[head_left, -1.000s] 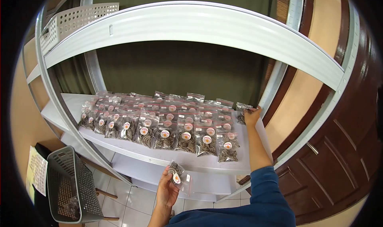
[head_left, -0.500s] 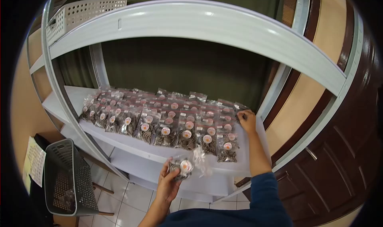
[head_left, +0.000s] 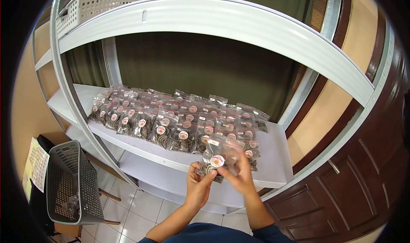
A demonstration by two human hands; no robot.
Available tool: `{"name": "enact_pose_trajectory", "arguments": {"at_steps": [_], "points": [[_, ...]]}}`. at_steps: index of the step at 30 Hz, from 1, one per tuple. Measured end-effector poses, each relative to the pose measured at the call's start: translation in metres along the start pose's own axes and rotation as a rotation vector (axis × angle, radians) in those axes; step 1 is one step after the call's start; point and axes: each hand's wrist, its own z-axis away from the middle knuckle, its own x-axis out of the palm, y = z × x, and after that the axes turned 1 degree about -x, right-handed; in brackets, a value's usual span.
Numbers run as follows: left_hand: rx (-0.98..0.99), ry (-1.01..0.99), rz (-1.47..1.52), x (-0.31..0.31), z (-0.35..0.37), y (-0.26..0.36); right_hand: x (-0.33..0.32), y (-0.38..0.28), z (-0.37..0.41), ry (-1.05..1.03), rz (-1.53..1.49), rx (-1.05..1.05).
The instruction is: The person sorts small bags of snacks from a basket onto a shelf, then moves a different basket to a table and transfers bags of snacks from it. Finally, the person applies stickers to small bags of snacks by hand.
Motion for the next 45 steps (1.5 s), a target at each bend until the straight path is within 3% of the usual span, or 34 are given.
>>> {"name": "enact_pose_trajectory", "arguments": {"at_steps": [3,5,7,10,12,16,18,19,21,22,26,27,28,29,30,32,34,36,40,42,45], "points": [[0.009,-0.038,-0.096,0.002,0.004,-0.009,-0.005,-0.009,-0.001,0.148,-0.195,0.012],[0.039,-0.096,-0.212,-0.003,0.008,-0.014,-0.048,0.006,-0.020,0.387,-0.027,0.021],[-0.037,-0.066,-0.228,-0.010,0.014,-0.012,-0.087,0.006,-0.053,0.661,-0.065,-0.065],[-0.117,-0.006,-0.282,-0.024,0.028,-0.013,-0.161,0.078,-0.080,0.738,0.120,-0.051],[-0.154,0.049,-0.273,-0.040,0.037,-0.008,-0.173,0.097,-0.088,0.772,0.199,0.321],[-0.089,0.296,-0.271,-0.080,0.059,0.005,-0.177,0.132,-0.090,0.650,0.245,0.528],[-0.035,0.386,-0.265,-0.097,0.073,0.012,-0.177,0.143,-0.088,0.514,0.349,0.408],[0.015,0.457,-0.259,-0.103,0.082,0.013,-0.181,0.150,-0.088,0.531,0.673,0.360],[0.047,0.520,-0.255,-0.111,0.097,0.018,-0.188,0.160,-0.086,0.526,0.720,0.350],[0.077,0.560,-0.249,-0.116,0.106,0.021,-0.206,0.196,-0.087,0.605,0.752,0.207],[0.091,0.673,-0.231,-0.137,0.135,0.031,-0.209,0.166,-0.089,0.500,0.782,0.253],[0.114,0.695,-0.213,-0.137,0.141,0.036,-0.212,0.169,-0.086,0.639,1.123,0.153],[0.144,0.691,-0.193,-0.140,0.148,0.043,-0.233,0.169,-0.085,0.587,1.255,0.047],[0.161,0.701,-0.186,-0.144,0.156,0.052,-0.227,0.152,-0.076,0.637,1.120,-0.144],[0.182,0.703,-0.178,-0.149,0.163,0.063,-0.208,0.111,-0.073,0.689,0.968,-0.328],[0.256,0.750,-0.173,-0.166,0.180,0.084,-0.128,0.035,-0.049,0.869,0.988,-0.690],[0.296,0.785,-0.190,-0.185,0.200,0.103,-0.054,0.007,-0.017,1.017,1.153,-0.727],[0.294,0.853,-0.160,-0.203,0.221,0.128,0.014,0.027,0.008,0.891,0.982,-0.737],[0.350,0.879,-0.194,-0.224,0.269,0.186,0.197,0.033,0.055,0.229,0.794,-0.562],[0.394,0.910,-0.188,-0.239,0.299,0.213,0.276,0.024,0.068,0.020,0.560,-0.414],[0.508,1.068,-0.210,-0.270,0.345,0.248,0.374,0.011,0.078,-0.250,0.378,-0.432]]}}
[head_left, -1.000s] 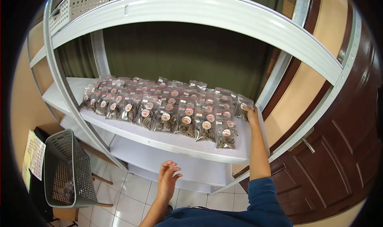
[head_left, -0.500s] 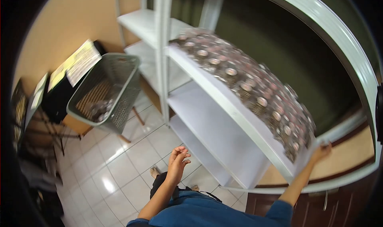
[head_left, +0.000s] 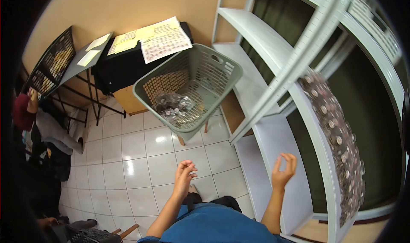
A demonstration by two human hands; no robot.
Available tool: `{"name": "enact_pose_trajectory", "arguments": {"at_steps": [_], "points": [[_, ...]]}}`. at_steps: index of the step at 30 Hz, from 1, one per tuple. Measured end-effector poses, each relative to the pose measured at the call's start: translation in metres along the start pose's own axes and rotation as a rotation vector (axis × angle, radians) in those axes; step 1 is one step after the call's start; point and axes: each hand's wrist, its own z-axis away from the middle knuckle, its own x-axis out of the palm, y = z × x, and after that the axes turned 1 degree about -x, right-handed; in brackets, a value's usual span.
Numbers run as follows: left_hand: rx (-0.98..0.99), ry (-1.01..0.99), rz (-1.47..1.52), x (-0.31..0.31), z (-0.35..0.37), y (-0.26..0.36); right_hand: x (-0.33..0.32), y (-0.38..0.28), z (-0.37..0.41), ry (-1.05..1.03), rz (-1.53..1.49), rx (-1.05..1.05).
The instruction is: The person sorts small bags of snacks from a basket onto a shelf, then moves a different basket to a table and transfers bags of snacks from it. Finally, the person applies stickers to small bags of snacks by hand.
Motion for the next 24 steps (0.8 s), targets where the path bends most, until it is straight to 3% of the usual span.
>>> {"name": "enact_pose_trajectory", "arguments": {"at_steps": [4,8,10,12,13,15,17,19,21,24], "points": [[0.056,0.209,0.031,-0.058,-0.014,0.043,0.095,-0.053,-0.017,-0.272,-0.301,-0.027],[0.128,0.392,0.112,-0.106,-0.026,0.064,0.188,-0.089,-0.036,-0.431,-0.481,0.073],[0.148,0.495,0.139,-0.121,-0.035,0.071,0.253,-0.090,-0.038,-0.499,-0.767,0.353],[0.144,0.528,0.151,-0.133,-0.049,0.076,0.317,-0.098,-0.053,-0.535,-1.124,0.857],[0.148,0.542,0.164,-0.139,-0.058,0.079,0.354,-0.097,-0.057,-0.541,-1.129,0.872],[0.124,0.571,0.160,-0.149,-0.076,0.087,0.434,-0.088,-0.054,-0.595,-1.130,1.340],[0.106,0.596,0.165,-0.154,-0.102,0.102,0.518,-0.060,-0.021,-0.654,-0.842,1.393],[0.156,0.774,-0.038,-0.156,-0.123,0.121,0.570,-0.031,0.016,-0.793,-0.671,1.551],[0.196,0.773,-0.134,-0.161,-0.140,0.142,0.606,-0.027,0.038,-0.723,-0.470,1.675],[0.234,0.803,-0.289,-0.186,-0.169,0.152,0.667,0.000,0.076,-0.646,-0.455,1.682]]}}
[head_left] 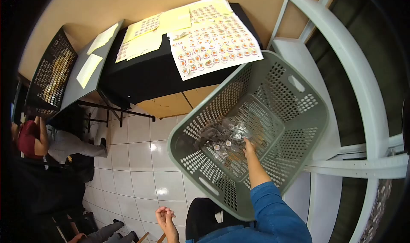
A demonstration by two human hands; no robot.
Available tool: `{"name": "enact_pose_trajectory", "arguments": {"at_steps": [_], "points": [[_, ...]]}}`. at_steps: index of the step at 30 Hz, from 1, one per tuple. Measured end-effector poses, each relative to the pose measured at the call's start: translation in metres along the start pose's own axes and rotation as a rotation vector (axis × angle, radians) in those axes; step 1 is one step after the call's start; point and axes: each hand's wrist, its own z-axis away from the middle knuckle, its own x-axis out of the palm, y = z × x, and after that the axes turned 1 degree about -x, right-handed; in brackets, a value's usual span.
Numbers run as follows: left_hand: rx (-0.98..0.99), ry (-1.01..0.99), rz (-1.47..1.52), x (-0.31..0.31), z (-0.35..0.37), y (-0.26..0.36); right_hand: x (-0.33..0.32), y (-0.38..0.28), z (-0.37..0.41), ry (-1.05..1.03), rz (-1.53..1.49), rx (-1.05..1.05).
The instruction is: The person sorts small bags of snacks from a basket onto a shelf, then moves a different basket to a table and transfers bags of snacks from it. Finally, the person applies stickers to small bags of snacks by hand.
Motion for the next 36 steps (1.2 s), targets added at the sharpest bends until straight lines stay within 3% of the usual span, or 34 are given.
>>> {"name": "enact_pose_trajectory", "arguments": {"at_steps": [5,9,11,12,14,15,17,21,23,25,27,29,31,36], "points": [[-0.070,-0.003,-0.073,0.014,-0.034,0.000,0.026,-0.004,0.002,0.087,0.067,0.062],[-0.049,-0.109,-0.116,0.034,-0.066,0.007,0.021,0.020,0.012,0.344,0.421,-0.929],[-0.041,-0.160,-0.125,0.048,-0.084,0.013,0.025,0.005,0.049,0.212,0.438,-1.057],[-0.006,-0.193,-0.134,0.055,-0.092,0.018,0.029,-0.003,0.067,0.226,0.442,-1.050],[0.062,-0.228,-0.140,0.071,-0.109,0.031,0.046,-0.013,0.097,-0.039,0.538,-0.971],[0.060,-0.242,-0.147,0.077,-0.117,0.039,0.056,-0.014,0.105,-0.025,0.532,-0.964],[0.144,-0.301,-0.218,0.085,-0.129,0.053,0.071,-0.016,0.116,-0.169,0.833,-1.271],[0.211,-0.400,-0.245,0.092,-0.156,0.075,0.097,-0.016,0.119,-0.332,0.956,-1.251],[0.178,-0.444,-0.245,0.094,-0.169,0.084,0.102,-0.024,0.124,-0.471,1.004,-1.068],[0.174,-0.482,-0.240,0.094,-0.183,0.088,0.104,-0.027,0.123,-0.441,1.037,-1.109],[0.157,-0.528,-0.289,0.097,-0.194,0.092,0.102,-0.025,0.122,-0.462,1.039,-1.003],[0.156,-0.559,-0.296,0.103,-0.203,0.096,0.102,-0.016,0.118,-0.369,1.014,-1.021],[0.156,-0.591,-0.302,0.108,-0.210,0.097,0.103,-0.010,0.116,-0.306,0.945,-0.894],[0.213,-0.771,-0.462,0.124,-0.223,0.102,0.092,0.008,0.129,-0.234,0.926,-0.891]]}}
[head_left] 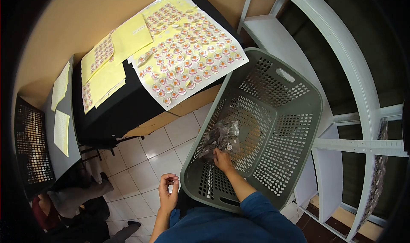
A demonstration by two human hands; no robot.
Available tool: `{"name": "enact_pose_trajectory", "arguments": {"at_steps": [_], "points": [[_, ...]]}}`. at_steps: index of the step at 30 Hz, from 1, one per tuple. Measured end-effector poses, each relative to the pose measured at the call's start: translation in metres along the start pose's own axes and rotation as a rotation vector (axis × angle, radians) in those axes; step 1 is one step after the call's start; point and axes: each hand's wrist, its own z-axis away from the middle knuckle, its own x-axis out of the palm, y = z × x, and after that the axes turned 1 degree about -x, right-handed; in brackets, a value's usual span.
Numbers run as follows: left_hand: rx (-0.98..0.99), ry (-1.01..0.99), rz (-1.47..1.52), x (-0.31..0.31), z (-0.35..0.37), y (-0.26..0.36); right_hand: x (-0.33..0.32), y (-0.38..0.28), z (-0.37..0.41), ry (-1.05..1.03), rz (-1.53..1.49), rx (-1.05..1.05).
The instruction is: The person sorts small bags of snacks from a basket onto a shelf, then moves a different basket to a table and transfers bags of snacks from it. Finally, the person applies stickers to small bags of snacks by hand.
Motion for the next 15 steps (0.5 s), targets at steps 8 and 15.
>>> {"name": "enact_pose_trajectory", "arguments": {"at_steps": [8,15], "points": [[0.043,-0.074,-0.244,0.014,-0.006,0.008,-0.013,0.013,0.002,0.055,-0.066,0.422],[0.159,-0.008,-0.231,0.007,0.006,0.014,-0.059,0.016,0.046,0.281,-0.002,0.192]]}}
